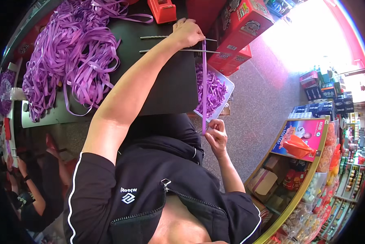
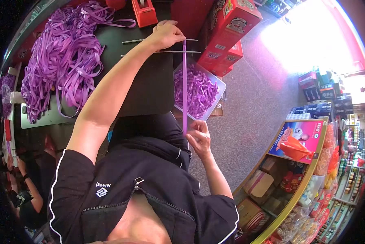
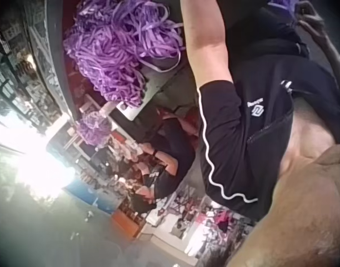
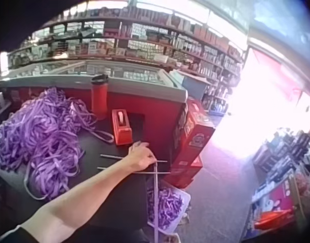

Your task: Tying purple ribbons into specific loops using a metal rod jig for uniform sizing.

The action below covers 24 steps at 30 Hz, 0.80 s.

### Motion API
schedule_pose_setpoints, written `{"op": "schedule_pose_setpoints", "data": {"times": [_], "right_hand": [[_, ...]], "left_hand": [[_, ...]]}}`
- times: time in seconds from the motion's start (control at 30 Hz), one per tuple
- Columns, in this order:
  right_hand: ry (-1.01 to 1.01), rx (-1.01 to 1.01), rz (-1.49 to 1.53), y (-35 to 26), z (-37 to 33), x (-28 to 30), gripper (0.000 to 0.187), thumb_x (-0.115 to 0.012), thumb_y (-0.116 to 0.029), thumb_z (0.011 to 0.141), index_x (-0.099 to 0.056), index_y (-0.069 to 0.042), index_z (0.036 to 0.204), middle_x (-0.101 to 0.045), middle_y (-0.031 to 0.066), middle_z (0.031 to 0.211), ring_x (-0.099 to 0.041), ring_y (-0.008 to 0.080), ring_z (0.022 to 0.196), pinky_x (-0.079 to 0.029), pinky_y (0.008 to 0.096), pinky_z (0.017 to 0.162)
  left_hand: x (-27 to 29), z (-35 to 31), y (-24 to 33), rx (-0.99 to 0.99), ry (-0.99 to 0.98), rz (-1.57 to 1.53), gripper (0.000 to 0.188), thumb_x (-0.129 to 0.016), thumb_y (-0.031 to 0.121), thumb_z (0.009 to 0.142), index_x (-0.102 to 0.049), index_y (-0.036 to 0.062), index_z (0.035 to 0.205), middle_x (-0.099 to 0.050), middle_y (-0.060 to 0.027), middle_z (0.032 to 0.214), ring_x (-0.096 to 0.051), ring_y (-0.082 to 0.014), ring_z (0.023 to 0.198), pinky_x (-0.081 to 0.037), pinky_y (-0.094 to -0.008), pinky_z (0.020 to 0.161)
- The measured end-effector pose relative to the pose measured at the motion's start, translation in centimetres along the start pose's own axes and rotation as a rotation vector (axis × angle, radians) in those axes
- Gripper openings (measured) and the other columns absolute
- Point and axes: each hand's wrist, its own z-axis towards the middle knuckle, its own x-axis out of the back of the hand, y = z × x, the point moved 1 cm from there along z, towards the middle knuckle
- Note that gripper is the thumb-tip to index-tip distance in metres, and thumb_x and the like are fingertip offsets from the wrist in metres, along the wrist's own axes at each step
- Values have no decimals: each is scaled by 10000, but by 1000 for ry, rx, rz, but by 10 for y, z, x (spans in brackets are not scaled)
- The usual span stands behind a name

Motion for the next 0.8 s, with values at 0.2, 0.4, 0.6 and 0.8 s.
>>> {"op": "schedule_pose_setpoints", "data": {"times": [0.2, 0.4, 0.6, 0.8], "right_hand": [[-5, 320, 140, -87, 23, 18, 263, -712, -363, 743, -672, -105, 703, -494, 73, 925, -424, 222, 879, -342, 334, 754], [-1, 506, 348, -131, 76, 18, 372, -709, -465, 740, -645, -103, 685, -503, 67, 881, -433, 209, 825, -341, 347, 720], [-63, 630, 340, -169, 126, 18, 371, -691, -460, 774, -580, -124, 660, -455, 7, 804, -369, 161, 713, -268, 323, 619], [51, 706, 451, -169, 161, 37, 275, -659, -352, 820, -687, -90, 900, -540, 104, 920, -472, 217, 843, -349, 354, 775]], "left_hand": [[4, -6, 3, 74, -37, 23, 263, -636, 369, 766, -733, 217, 957, -395, -128, 1412, -264, -405, 1321, -212, -503, 1071], [-1, -4, 3, 65, 2, 43, 266, -634, 366, 762, -733, 204, 949, -434, -129, 1367, -264, -407, 1311, -207, -509, 1068], [-6, -6, 0, 56, 24, 57, 269, -633, 371, 769, -732, 187, 939, -458, -123, 1327, -293, -383, 1286, -210, -506, 1056], [-8, -6, 2, 33, 75, 74, 269, -652, 376, 762, -734, 179, 926, -504, -108, 1250, -336, -356, 1247, -241, -493, 1034]]}}
